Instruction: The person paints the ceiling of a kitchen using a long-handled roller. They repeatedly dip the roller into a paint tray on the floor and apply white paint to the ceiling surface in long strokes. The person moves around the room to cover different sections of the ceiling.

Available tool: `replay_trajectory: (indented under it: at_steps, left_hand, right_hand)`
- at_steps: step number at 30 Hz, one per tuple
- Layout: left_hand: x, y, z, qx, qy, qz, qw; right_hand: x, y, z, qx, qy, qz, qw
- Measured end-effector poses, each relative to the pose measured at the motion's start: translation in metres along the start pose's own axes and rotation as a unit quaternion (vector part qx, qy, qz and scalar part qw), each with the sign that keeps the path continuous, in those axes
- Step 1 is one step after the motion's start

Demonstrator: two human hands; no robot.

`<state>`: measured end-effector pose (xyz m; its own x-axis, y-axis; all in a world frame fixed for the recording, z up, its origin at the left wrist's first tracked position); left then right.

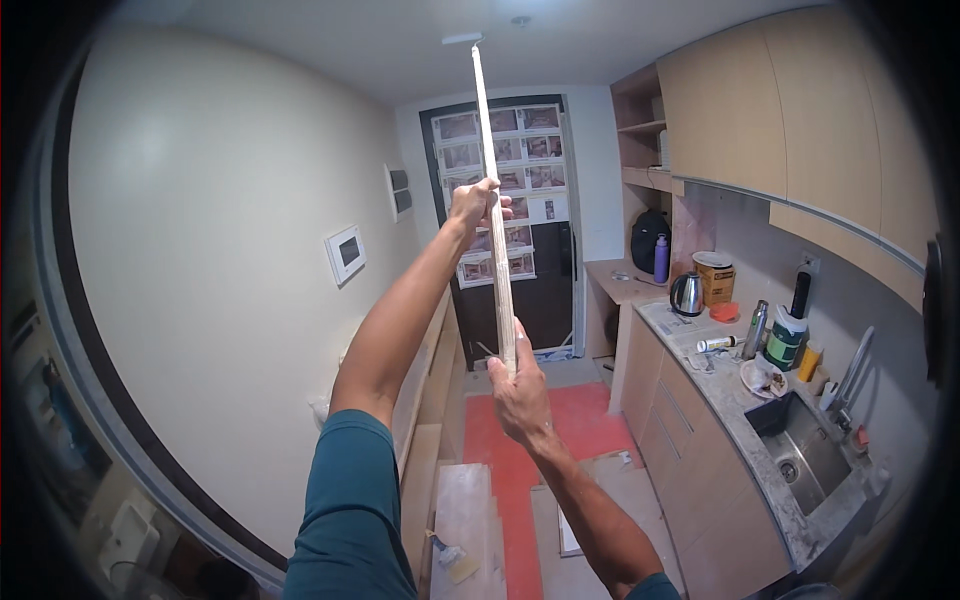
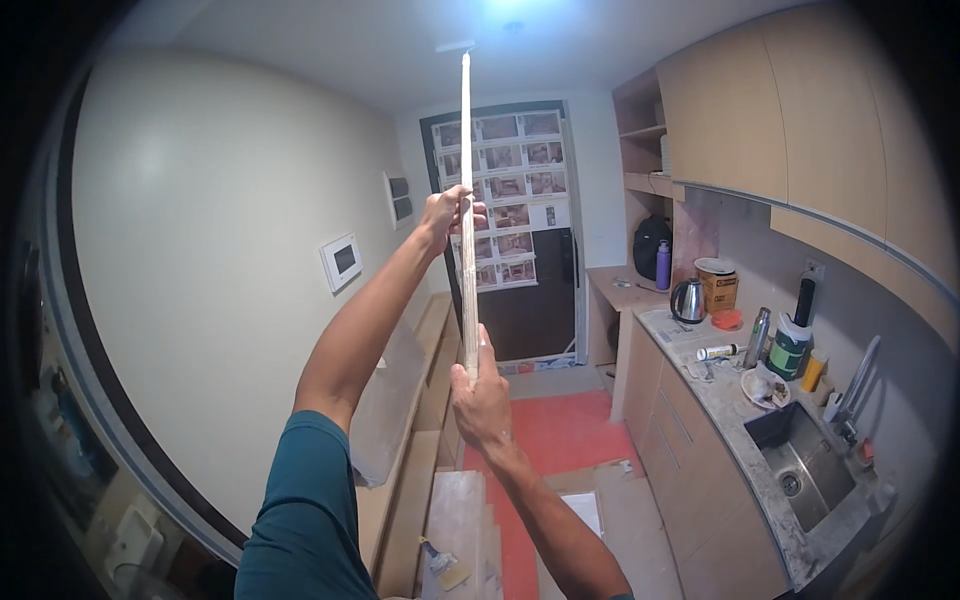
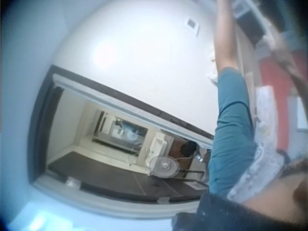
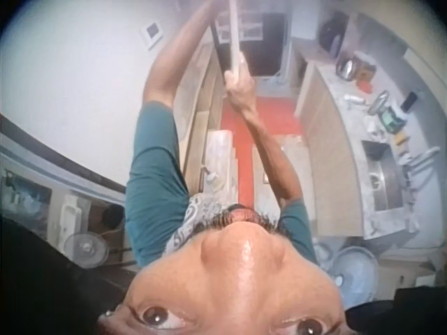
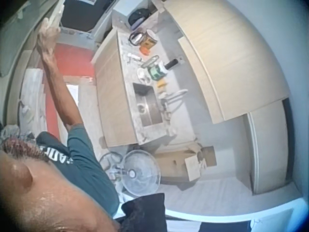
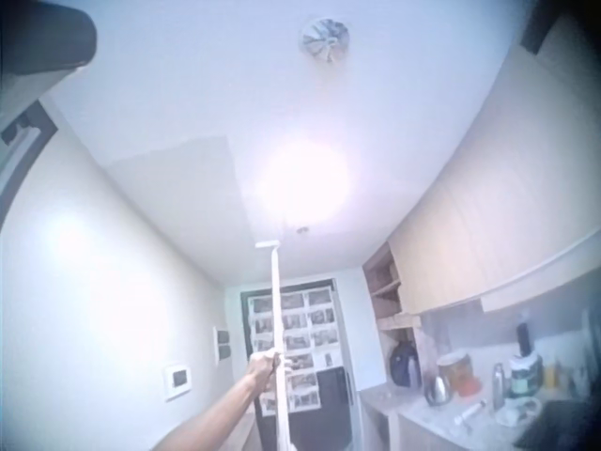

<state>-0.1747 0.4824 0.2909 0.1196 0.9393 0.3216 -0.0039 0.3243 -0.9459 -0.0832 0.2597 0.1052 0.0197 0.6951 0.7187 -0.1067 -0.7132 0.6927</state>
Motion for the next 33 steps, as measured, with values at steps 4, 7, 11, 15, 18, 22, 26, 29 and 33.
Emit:
replay_trajectory:
  at_steps: [4,7,11,15,18,22,26,29,33]
  left_hand:
    - [-0.029,0.009,-0.014,0.015,0.056,0.018,0.998]
    - [-0.069,0.019,-0.031,0.032,0.120,0.028,0.992]
    - [-0.150,0.019,-0.052,0.053,0.178,0.042,0.982]
    - [-0.223,0.020,-0.064,0.045,0.190,0.044,0.980]
    - [-0.276,0.016,-0.071,0.048,0.183,0.034,0.981]
    - [-0.338,0.013,-0.073,0.056,0.182,0.012,0.982]
    - [-0.393,0.006,-0.085,0.055,0.203,-0.033,0.977]
    - [-0.434,0.004,-0.089,0.059,0.201,-0.030,0.977]
    - [-0.482,-0.008,-0.102,0.020,0.225,-0.010,0.974]
  right_hand:
    - [-0.035,-0.003,0.016,-0.060,-0.043,0.129,0.989]
    - [-0.092,0.007,0.022,0.033,0.014,-0.033,0.999]
    - [-0.164,0.012,0.040,-0.034,-0.010,0.037,0.999]
    - [-0.235,0.025,0.049,0.015,0.007,-0.054,0.998]
    - [-0.277,0.046,0.050,-0.033,0.000,0.016,0.999]
    - [-0.337,0.067,0.051,-0.006,-0.043,0.011,0.999]
    - [-0.392,0.068,0.050,0.007,0.013,-0.078,0.997]
    - [-0.431,0.078,0.053,-0.024,0.011,-0.099,0.995]
    - [-0.481,0.078,0.058,-0.051,0.021,-0.151,0.987]
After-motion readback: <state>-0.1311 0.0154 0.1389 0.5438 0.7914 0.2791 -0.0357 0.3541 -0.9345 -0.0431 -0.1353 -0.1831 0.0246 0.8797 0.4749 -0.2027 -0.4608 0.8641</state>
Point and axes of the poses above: each hand's wrist, its own x-axis towards the middle knuckle, its own z-axis out of the back of the hand, y = z × x, the point moved 8 cm from there along x, towards the middle knuckle, and after that the axes turned 11 degrees about z, right-handed, at the moved point
